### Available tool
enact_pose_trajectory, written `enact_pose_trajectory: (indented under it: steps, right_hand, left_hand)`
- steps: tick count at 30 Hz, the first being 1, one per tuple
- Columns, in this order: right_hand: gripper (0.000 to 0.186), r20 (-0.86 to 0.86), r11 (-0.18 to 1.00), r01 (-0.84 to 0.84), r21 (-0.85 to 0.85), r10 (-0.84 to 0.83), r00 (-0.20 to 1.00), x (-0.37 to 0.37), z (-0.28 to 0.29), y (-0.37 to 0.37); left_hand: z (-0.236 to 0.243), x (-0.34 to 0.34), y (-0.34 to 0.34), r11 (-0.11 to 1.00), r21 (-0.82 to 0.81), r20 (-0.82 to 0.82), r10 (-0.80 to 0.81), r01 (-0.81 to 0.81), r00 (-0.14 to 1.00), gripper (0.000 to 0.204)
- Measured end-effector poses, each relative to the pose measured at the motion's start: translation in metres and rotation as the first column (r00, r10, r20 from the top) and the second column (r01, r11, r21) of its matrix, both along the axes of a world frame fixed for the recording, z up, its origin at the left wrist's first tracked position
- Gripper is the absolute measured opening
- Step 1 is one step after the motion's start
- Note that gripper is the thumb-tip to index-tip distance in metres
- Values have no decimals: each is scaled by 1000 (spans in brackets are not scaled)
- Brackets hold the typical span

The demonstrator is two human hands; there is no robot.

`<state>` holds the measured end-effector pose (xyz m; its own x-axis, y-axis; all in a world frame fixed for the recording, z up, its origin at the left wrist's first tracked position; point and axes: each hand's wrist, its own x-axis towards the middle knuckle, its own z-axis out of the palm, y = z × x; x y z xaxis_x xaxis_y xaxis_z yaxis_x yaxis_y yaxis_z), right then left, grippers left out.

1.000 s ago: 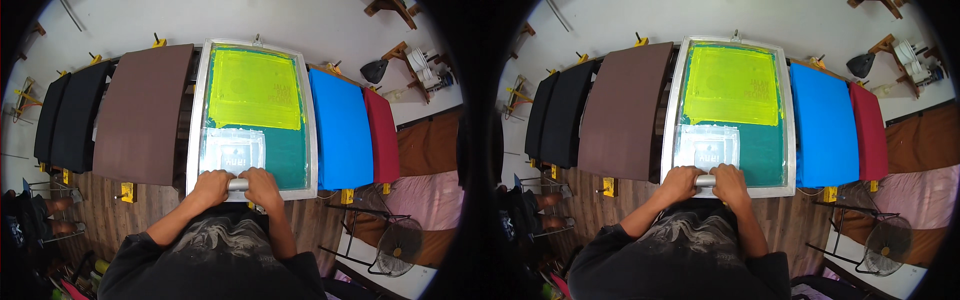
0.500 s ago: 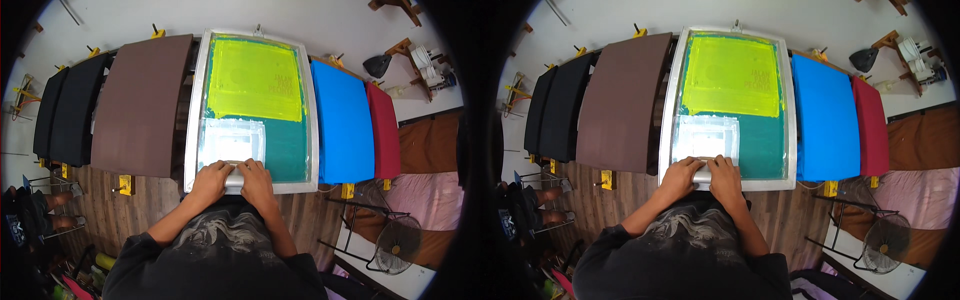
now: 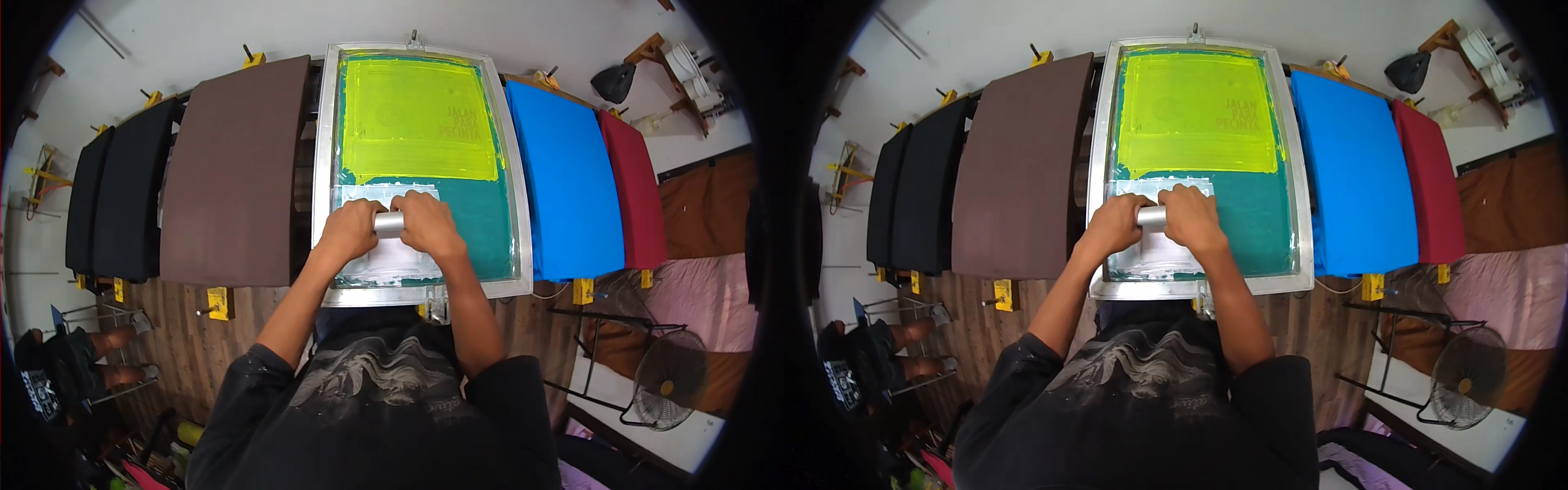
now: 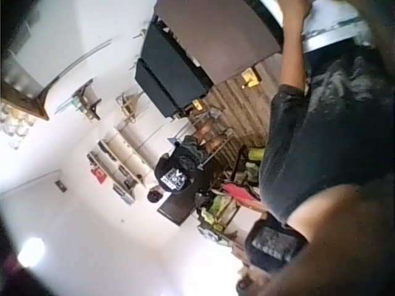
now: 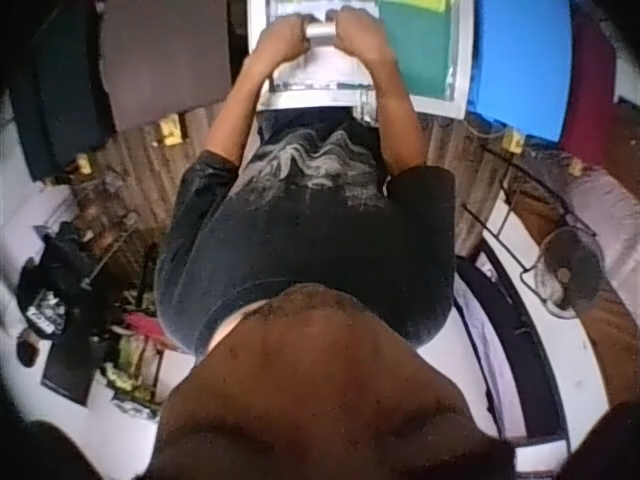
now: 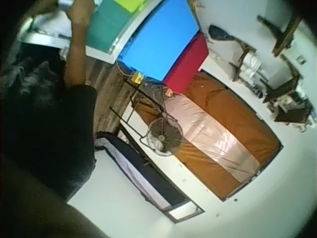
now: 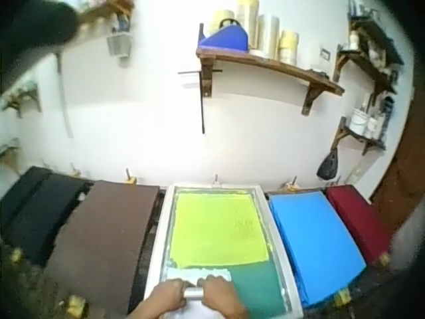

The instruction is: Manually applying white ink through a screen onto a t-shirt using a squeegee and rotating the press platens.

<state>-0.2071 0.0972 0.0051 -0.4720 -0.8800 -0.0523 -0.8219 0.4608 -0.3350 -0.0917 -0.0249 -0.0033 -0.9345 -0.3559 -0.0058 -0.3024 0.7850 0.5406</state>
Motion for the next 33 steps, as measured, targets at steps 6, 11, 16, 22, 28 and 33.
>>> enact_pose_trajectory:
  steps: [6,11,16,22,28,33]
  right_hand:
    - [31,-14,995,-3,-100,1,1000,20,-15,19]
    - [31,45,997,12,-81,-8,999,50,-14,52]
    - [23,56,1000,-15,-13,15,998,57,-6,59]
    - [21,-11,998,-23,50,24,1000,19,10,20]
    - [32,-20,1000,-18,-17,18,1000,-2,-10,8]
    - [37,-82,981,22,-193,-39,996,42,-28,44]
  left_hand:
    - [-12,19,15,998,-45,-29,-42,41,999,37]
    - [-15,50,44,996,31,-14,-83,83,996,44]
    - [2,54,42,985,109,118,-144,132,982,45]
    - [3,20,11,995,-21,54,-94,96,994,35]
    - [-6,4,11,1000,-24,-12,-2,1,1000,35]
    - [-31,36,42,996,-92,-235,-33,12,972,41]
